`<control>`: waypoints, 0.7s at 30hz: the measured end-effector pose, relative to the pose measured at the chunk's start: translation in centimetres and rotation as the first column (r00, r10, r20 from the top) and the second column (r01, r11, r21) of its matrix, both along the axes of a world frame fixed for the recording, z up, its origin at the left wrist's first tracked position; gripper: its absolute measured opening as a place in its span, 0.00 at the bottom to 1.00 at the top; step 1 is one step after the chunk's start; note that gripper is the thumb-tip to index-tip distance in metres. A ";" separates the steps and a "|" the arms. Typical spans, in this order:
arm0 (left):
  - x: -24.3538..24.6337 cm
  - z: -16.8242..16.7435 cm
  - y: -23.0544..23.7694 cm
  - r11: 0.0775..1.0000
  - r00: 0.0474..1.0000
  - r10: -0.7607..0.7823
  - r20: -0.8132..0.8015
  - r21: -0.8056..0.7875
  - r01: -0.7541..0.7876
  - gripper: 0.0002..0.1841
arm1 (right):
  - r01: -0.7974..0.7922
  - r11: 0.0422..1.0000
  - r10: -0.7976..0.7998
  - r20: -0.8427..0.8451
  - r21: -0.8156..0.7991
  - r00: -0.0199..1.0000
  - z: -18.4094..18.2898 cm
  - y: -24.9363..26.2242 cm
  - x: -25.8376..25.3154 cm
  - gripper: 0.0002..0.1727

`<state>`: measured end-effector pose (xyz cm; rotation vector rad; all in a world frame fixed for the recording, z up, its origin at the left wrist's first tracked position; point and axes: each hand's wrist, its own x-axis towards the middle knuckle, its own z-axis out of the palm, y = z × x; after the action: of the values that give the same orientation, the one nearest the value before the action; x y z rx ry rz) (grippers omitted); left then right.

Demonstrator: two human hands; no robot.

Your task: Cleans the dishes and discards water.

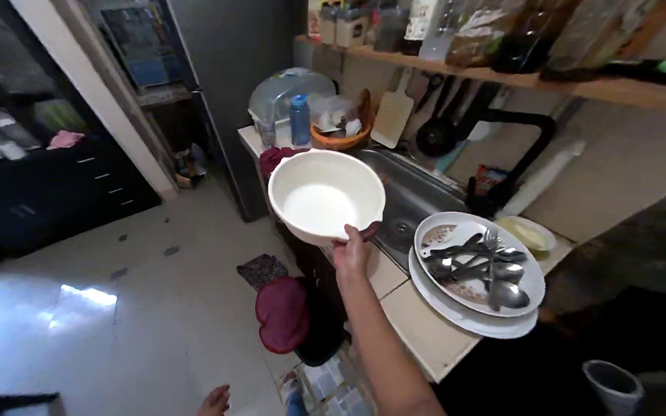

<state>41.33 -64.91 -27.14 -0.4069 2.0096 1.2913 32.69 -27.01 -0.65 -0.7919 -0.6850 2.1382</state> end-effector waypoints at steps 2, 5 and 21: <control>-7.8 1.2 1.9 0.998 0.990 -0.056 -0.128 -0.006 0.055 0.23 | 0.113 0.993 -0.113 -0.002 -0.017 0.994 0.0 1.8 -3.1 0.28; -18.2 5.3 6.3 0.990 0.930 -0.095 -0.355 0.066 0.126 0.22 | 0.272 0.962 -0.271 0.023 -0.027 0.962 -0.5 4.6 -6.5 0.30; -38.0 22.4 26.7 0.727 0.605 -0.264 -0.751 0.257 0.636 0.23 | 0.607 0.793 -0.602 0.093 -0.044 0.793 -5.2 16.9 -12.7 0.29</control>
<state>3.32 -38.25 -4.75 0.9506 1.9716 1.6636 19.98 -10.08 -5.81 -0.9796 -0.3203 1.5521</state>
